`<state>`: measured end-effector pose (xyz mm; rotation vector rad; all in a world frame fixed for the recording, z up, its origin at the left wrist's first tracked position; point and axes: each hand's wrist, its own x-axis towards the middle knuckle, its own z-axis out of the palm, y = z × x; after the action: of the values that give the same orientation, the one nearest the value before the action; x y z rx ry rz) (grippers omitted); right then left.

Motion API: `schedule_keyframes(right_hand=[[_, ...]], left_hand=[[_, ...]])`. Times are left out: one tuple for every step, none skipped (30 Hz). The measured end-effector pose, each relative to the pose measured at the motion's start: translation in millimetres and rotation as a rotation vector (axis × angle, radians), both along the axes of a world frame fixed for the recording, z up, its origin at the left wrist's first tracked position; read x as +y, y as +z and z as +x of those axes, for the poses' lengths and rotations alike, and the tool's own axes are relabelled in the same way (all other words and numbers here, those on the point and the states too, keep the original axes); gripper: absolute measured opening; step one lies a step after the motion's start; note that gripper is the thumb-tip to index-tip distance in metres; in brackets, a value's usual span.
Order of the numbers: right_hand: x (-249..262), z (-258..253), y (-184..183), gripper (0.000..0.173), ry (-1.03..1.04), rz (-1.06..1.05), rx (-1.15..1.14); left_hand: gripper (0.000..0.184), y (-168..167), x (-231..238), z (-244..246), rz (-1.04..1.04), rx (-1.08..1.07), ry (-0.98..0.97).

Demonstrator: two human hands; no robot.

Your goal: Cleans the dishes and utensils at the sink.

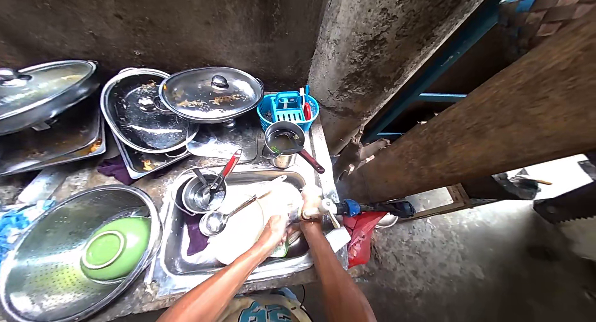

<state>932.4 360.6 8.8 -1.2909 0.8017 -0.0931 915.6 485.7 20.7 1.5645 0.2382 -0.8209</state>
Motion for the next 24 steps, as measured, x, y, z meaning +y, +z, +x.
schedule_keyframes(right_hand=[[-2, -3, 2, 0.023, 0.019, -0.021, 0.007], [0, -8, 2, 0.023, 0.049, -0.062, 0.037], [4, -18, 3, 0.031, 0.133, -0.121, 0.101], [11, -24, 8, 0.037, 0.211, -0.178, 0.112], [18, -26, 13, 0.038, 0.247, -0.221, 0.094], [24, -25, 17, 0.037, 0.277, -0.262, 0.090], [27, -25, 20, 0.038, 0.328, -0.293, 0.101], [25, -26, 22, 0.039, 0.421, -0.344, 0.103], [19, -29, 23, 0.040, 0.543, -0.459, 0.098], [11, -32, 23, 0.043, 0.630, -0.601, 0.077], [3, -34, 23, 0.046, 0.627, -0.725, 0.015], [-8, -34, 22, 0.050, 0.567, -0.801, -0.039], [-20, -32, 22, 0.052, 0.518, -0.901, -0.037], [-34, -29, 23, 0.054, 0.542, -0.986, 0.039], [-47, -24, 26, 0.057, 0.590, -1.063, 0.128], [-57, -19, 34, 0.062, 0.653, -1.155, 0.224], [-64, -13, 40, 0.067, 0.675, -1.260, 0.262], [-69, -11, 51, 0.073, 0.722, -1.318, 0.289], [-72, -11, 59, 0.074, 0.781, -1.355, 0.306], [-74, -13, 62, 0.068, 0.830, -1.408, 0.286], [-76, -18, 59, 0.055, 0.864, -1.475, 0.240], [-77, -22, 57, 0.044, 0.890, -1.525, 0.204], [-79, -25, 53, 0.040, 0.902, -1.545, 0.166], [-82, -27, 47, 0.046, 0.907, -1.545, 0.115]], left_hand=[[0.040, -2, -1, 0, -0.037, -0.105, 0.036], [0.039, -1, -3, 0, -0.053, -0.184, 0.030], [0.039, 1, -7, 0, -0.040, -0.249, 0.014], [0.040, 2, -13, 2, -0.035, -0.300, 0.044], [0.042, 2, -18, 5, -0.048, -0.300, 0.118], [0.048, 4, -22, 10, -0.060, -0.232, 0.210], [0.052, 6, -25, 15, -0.076, -0.143, 0.295], [0.054, 6, -25, 20, -0.107, -0.052, 0.342], [0.052, 2, -23, 23, -0.142, 0.012, 0.347], [0.050, -2, -20, 25, -0.152, 0.041, 0.309], [0.050, -7, -18, 27, -0.124, 0.031, 0.242], [0.047, -10, -17, 29, -0.082, -0.021, 0.161], [0.042, -13, -18, 30, -0.052, -0.094, 0.082], [0.037, -15, -18, 29, -0.041, -0.158, 0.008], [0.036, -17, -17, 28, -0.044, -0.212, -0.058], [0.036, -18, -17, 27, -0.056, -0.243, -0.090], [0.036, -17, -18, 26, -0.077, -0.252, -0.091], [0.034, -16, -20, 25, -0.103, -0.236, -0.079], [0.031, -13, -22, 24, -0.131, -0.204, -0.061], [0.025, -11, -24, 23, -0.158, -0.165, -0.047], [0.019, -9, -26, 22, -0.179, -0.128, -0.040], [0.015, -8, -28, 21, -0.184, -0.107, -0.045], [0.015, -7, -29, 21, -0.169, -0.110, -0.066], [0.020, -4, -31, 22, -0.142, -0.131, -0.099]])
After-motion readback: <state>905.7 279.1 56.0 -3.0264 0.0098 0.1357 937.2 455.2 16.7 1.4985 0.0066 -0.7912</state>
